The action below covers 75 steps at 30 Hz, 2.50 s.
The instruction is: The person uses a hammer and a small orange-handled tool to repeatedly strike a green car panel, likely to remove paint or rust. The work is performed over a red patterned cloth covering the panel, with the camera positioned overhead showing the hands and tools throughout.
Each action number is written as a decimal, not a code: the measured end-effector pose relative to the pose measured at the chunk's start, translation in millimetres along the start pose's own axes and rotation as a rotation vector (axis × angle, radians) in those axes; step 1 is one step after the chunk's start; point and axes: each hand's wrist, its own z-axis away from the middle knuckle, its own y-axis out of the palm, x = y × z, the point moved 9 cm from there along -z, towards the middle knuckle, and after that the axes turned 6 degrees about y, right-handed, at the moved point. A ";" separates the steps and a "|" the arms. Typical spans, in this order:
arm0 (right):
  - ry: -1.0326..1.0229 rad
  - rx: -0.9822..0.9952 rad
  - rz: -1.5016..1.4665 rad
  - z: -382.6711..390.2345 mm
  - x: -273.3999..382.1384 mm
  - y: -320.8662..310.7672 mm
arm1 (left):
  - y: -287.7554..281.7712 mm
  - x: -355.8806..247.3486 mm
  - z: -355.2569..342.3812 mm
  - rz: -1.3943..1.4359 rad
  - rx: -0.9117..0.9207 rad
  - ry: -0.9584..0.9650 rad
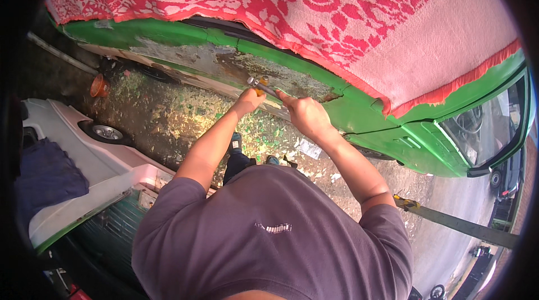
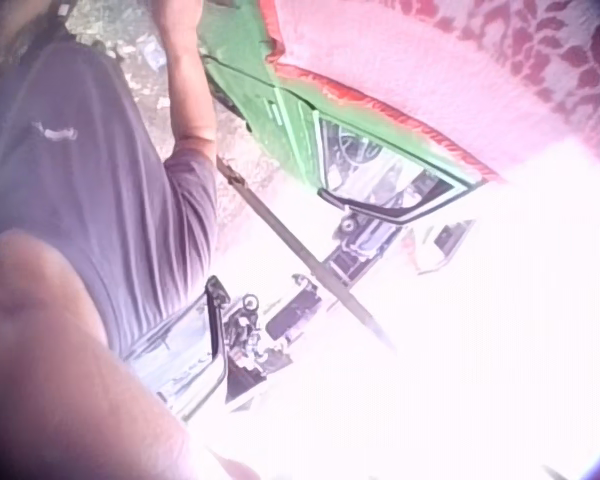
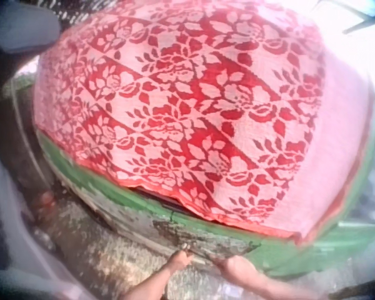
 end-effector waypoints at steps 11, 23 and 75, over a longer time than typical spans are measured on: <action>0.139 -0.286 -0.579 27.4 -23.7 -70.0 | -45.6 -25.5 18.1 0.487 -0.237 0.213; 0.290 -0.253 -0.736 43.9 -56.5 -42.4 | -54.3 -49.7 -1.3 0.612 -0.306 0.246; -0.040 -0.253 -0.157 13.6 2.3 -28.2 | -25.5 -68.8 -29.6 0.458 -0.204 0.231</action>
